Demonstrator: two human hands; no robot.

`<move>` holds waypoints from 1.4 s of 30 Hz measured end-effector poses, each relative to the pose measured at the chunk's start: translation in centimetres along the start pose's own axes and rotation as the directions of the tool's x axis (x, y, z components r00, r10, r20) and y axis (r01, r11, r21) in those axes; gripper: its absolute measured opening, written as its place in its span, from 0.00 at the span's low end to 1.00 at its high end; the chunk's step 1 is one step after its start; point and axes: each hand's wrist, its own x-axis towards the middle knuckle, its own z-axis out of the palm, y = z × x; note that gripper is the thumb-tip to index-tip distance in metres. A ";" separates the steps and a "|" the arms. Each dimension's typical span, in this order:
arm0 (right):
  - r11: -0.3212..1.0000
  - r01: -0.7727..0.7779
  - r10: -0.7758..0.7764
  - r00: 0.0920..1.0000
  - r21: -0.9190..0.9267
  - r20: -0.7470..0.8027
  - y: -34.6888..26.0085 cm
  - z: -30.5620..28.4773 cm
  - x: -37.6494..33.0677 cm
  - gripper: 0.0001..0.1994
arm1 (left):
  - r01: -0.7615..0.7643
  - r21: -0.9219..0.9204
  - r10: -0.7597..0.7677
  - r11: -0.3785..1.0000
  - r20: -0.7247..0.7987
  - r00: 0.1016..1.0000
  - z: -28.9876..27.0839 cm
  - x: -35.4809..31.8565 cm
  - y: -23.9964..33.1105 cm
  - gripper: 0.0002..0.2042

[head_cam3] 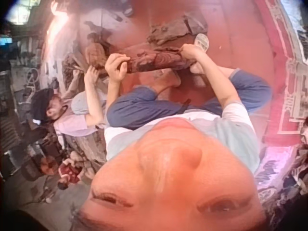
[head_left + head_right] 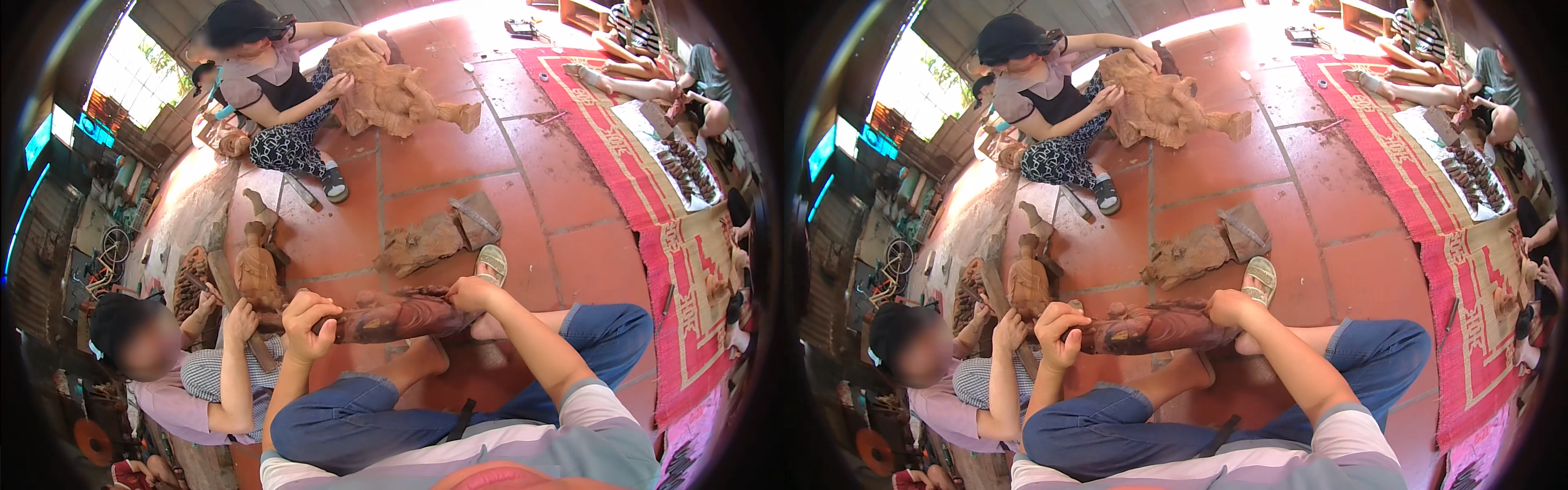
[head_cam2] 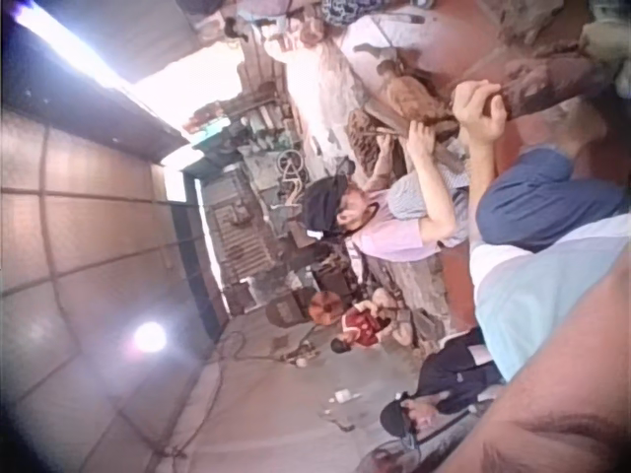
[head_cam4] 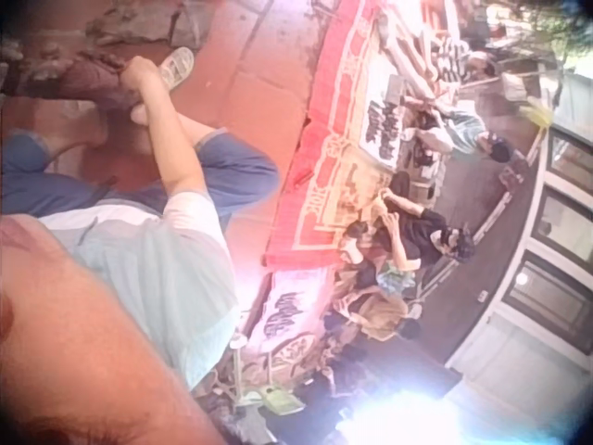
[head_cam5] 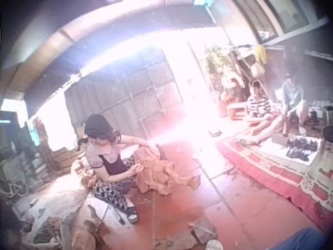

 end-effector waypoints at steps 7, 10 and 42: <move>0.999 -0.004 0.003 1.000 0.033 0.018 0.2 0.7 1.2 0.15 | -0.004 0.010 0.004 1.000 0.015 1.000 -0.7 -0.4 -0.2 0.11; 0.996 0.085 -0.082 0.994 0.037 -0.076 0.1 1.3 1.0 0.14 | -0.010 0.018 0.009 1.000 0.023 1.000 -0.9 -0.8 -0.3 0.11; 0.961 0.081 -0.019 0.973 0.265 -0.231 1.2 2.8 0.0 0.14 | 0.057 -0.003 -0.056 0.998 0.045 0.997 -0.1 -0.5 0.7 0.17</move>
